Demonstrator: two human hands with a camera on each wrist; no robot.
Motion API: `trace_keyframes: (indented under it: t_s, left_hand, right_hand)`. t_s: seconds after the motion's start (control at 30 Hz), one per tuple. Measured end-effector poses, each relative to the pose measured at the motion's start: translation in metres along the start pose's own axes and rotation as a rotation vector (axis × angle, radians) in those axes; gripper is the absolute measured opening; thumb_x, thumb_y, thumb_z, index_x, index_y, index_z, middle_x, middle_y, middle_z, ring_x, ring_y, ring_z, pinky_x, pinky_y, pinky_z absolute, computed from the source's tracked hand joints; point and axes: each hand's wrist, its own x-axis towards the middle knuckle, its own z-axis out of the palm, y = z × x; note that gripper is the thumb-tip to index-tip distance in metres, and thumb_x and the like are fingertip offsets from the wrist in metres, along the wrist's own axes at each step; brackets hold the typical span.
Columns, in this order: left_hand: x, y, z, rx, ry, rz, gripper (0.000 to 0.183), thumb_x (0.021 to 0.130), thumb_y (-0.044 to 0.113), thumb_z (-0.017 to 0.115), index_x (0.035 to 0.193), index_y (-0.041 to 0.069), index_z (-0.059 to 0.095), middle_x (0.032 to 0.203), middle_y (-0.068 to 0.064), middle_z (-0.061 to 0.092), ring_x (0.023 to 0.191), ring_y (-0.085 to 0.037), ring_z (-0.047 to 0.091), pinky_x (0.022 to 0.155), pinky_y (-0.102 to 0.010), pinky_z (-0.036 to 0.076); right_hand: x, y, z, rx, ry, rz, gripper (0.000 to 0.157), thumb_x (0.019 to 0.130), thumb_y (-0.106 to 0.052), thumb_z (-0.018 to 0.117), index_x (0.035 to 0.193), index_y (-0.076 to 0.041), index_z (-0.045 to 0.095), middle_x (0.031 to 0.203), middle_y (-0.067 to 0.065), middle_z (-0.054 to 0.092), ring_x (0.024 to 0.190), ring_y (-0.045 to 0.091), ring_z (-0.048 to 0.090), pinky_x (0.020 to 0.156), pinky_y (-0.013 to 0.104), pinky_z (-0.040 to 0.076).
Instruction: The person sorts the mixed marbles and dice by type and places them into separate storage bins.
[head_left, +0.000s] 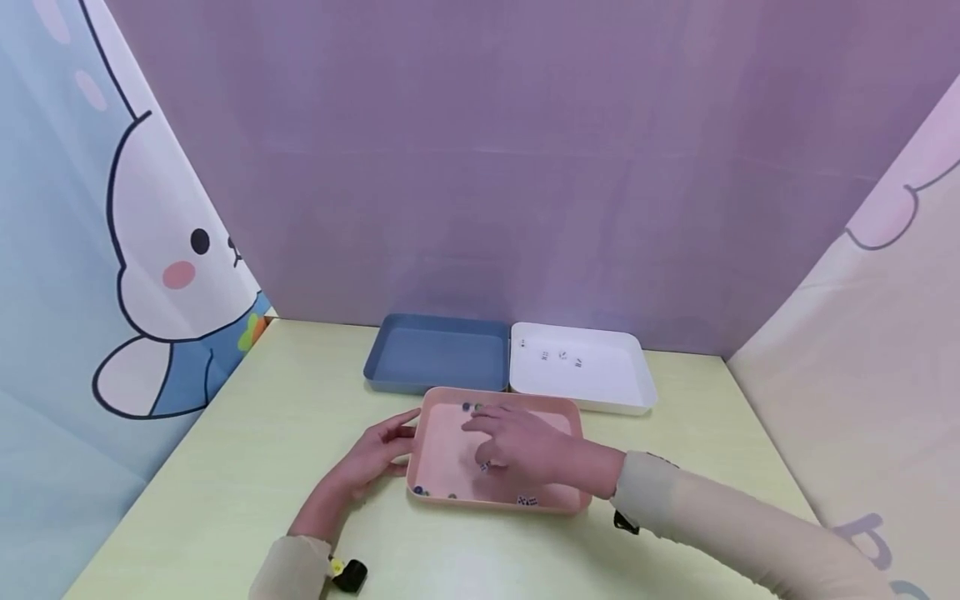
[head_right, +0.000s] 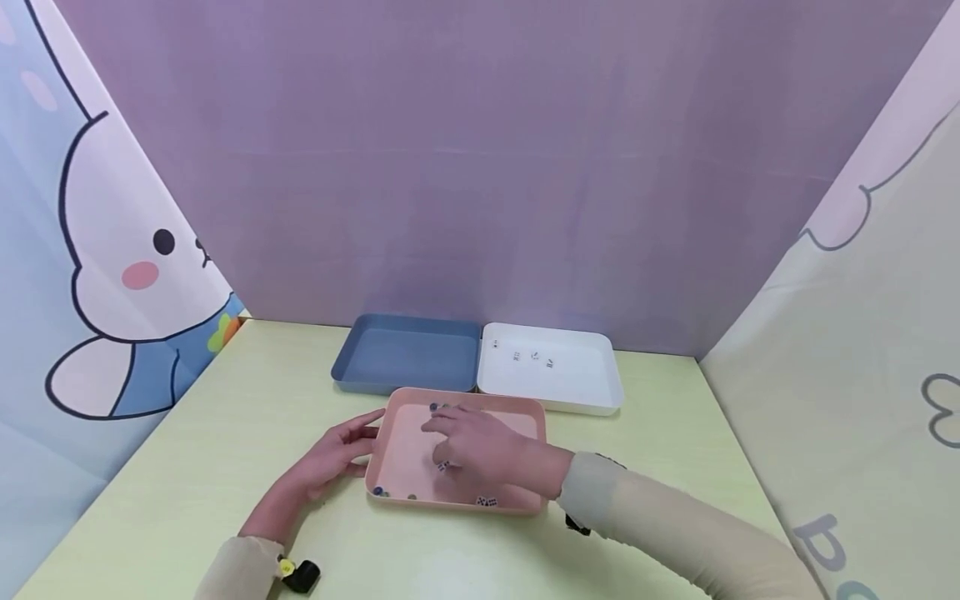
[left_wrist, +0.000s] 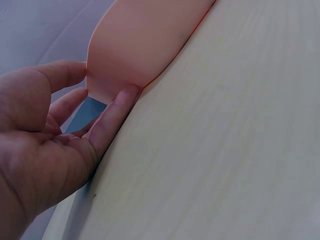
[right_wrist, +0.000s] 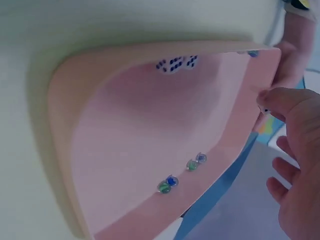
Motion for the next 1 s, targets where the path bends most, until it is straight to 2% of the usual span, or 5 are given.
trace_keyframes:
  t_s: [0.23,0.3,0.47,0.5,1.0]
  left_hand:
    - [-0.004,0.003,-0.004,0.002,0.001,0.005,0.059,0.096,0.011,0.062,0.15,0.017,0.039,0.131,-0.021,0.048,0.111,-0.03,0.056,0.081,-0.044,0.055]
    - [-0.004,0.004,-0.005,-0.002,-0.001,0.011,0.059,0.096,0.012,0.062,0.15,0.018,0.039,0.131,-0.021,0.049,0.111,-0.03,0.056,0.081,-0.044,0.055]
    - [-0.004,0.003,-0.004,-0.012,-0.021,0.014,0.06,0.096,0.012,0.062,0.15,0.017,0.039,0.132,-0.02,0.049,0.111,-0.029,0.056,0.081,-0.044,0.055]
    - [-0.005,0.003,-0.004,-0.011,-0.022,0.012,0.06,0.096,0.012,0.062,0.15,0.017,0.039,0.131,-0.02,0.049,0.111,-0.029,0.056,0.081,-0.044,0.055]
    - [-0.006,0.003,-0.004,-0.005,-0.022,0.017,0.059,0.096,0.01,0.061,0.15,0.017,0.039,0.13,-0.021,0.05,0.11,-0.029,0.056,0.081,-0.044,0.055]
  right_hand:
    - [-0.01,0.008,0.001,0.249,0.228,0.25,0.007,0.086,-0.026,0.072,0.092,-0.026,0.076,0.147,0.007,0.043,0.138,0.025,0.033,0.108,0.048,0.032]
    - [-0.014,0.013,0.001,0.301,0.301,0.355,0.006,0.085,-0.027,0.074,0.09,-0.027,0.076,0.147,0.007,0.043,0.138,0.026,0.033,0.1,0.048,0.042]
    - [-0.023,0.024,0.0,0.514,0.437,0.607,0.01,0.081,-0.025,0.08,0.09,-0.025,0.077,0.149,0.003,0.041,0.14,0.027,0.029,0.102,0.052,0.038]
    - [-0.025,0.027,0.0,0.554,0.455,0.639,0.01,0.081,-0.024,0.08,0.09,-0.025,0.077,0.15,0.003,0.04,0.14,0.028,0.028,0.106,0.055,0.031]
    - [-0.045,0.077,0.013,0.715,0.723,0.88,0.017,0.083,-0.016,0.079,0.096,-0.007,0.076,0.147,0.017,0.041,0.137,0.035,0.035,0.105,0.056,0.033]
